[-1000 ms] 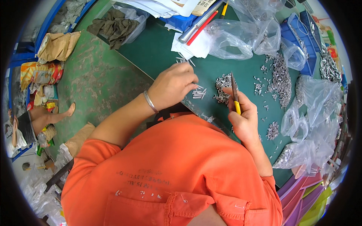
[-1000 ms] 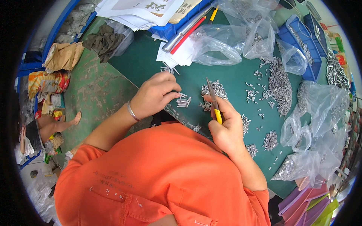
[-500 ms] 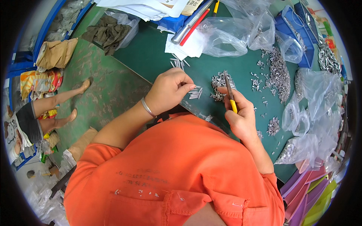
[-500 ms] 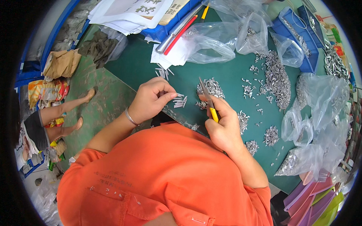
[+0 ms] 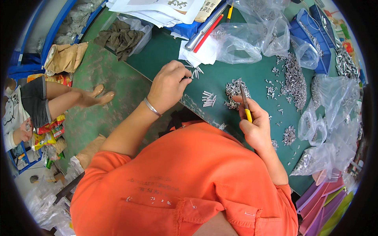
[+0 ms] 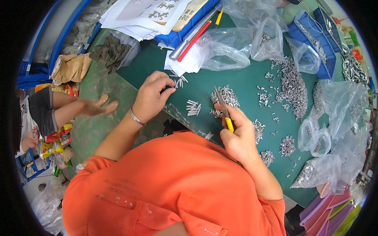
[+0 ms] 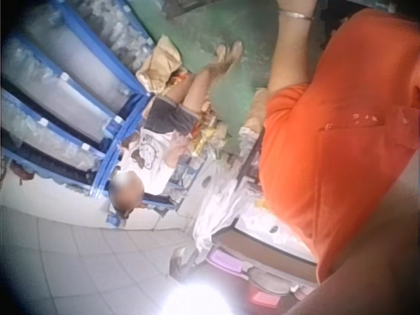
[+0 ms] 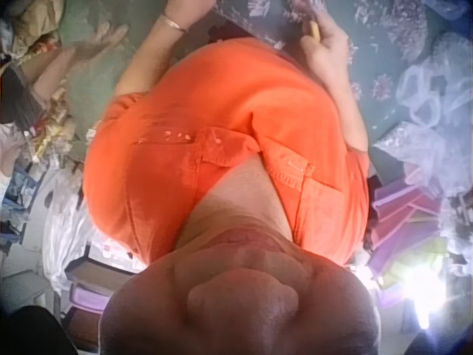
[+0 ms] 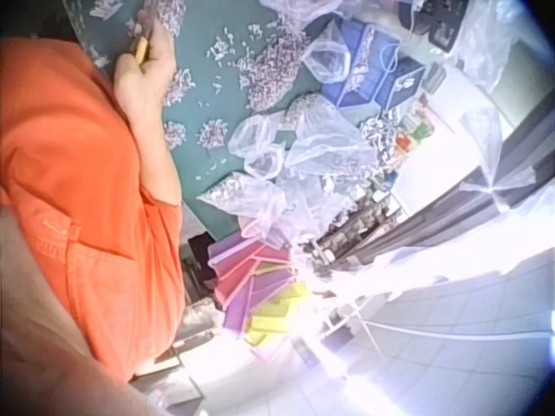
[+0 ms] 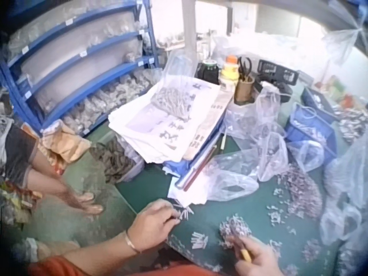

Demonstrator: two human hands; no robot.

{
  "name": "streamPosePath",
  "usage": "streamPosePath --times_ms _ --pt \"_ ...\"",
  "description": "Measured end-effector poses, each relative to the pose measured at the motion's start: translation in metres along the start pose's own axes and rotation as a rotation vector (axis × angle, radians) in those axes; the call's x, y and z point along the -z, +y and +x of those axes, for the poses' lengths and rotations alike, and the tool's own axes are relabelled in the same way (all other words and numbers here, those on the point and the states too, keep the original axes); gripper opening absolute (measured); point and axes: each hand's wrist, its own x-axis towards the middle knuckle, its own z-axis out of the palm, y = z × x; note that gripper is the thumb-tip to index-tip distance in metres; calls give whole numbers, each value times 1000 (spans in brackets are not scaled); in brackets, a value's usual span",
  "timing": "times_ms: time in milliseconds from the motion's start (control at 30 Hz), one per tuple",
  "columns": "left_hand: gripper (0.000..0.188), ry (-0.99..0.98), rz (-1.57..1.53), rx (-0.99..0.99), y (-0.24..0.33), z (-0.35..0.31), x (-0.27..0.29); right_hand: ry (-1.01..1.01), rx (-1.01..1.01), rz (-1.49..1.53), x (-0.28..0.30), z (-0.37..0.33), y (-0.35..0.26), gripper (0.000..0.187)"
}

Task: The person uses pliers to clip and trim excess material from small metal components at a manual workstation.

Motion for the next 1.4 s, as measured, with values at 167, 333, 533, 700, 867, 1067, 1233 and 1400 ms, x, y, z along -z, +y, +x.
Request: streamPosePath --times_ms 167,333,533,700,867,1067,1233,1400 --pt "15 19 -32 70 5 0 -4 32 12 20 3 0 -1 53" --pt "15 29 -114 105 8 2 -5 107 32 35 13 2 -4 52" --pt "21 197 -1326 572 -9 5 14 191 39 140 25 7 -13 53" --pt "34 478 -2202 479 -18 -1 42 103 64 164 16 10 -19 53" --pt "54 97 -2529 189 1 -6 68 -5 90 250 5 16 -31 42" --pt "58 4 -2535 35 13 -8 72 -189 227 109 -28 31 -84 13" --pt "49 60 -2523 162 28 -16 72 -265 388 21 -56 38 -111 15" --pt "46 367 -2505 379 42 -11 70 -251 423 160 -70 40 -112 17"
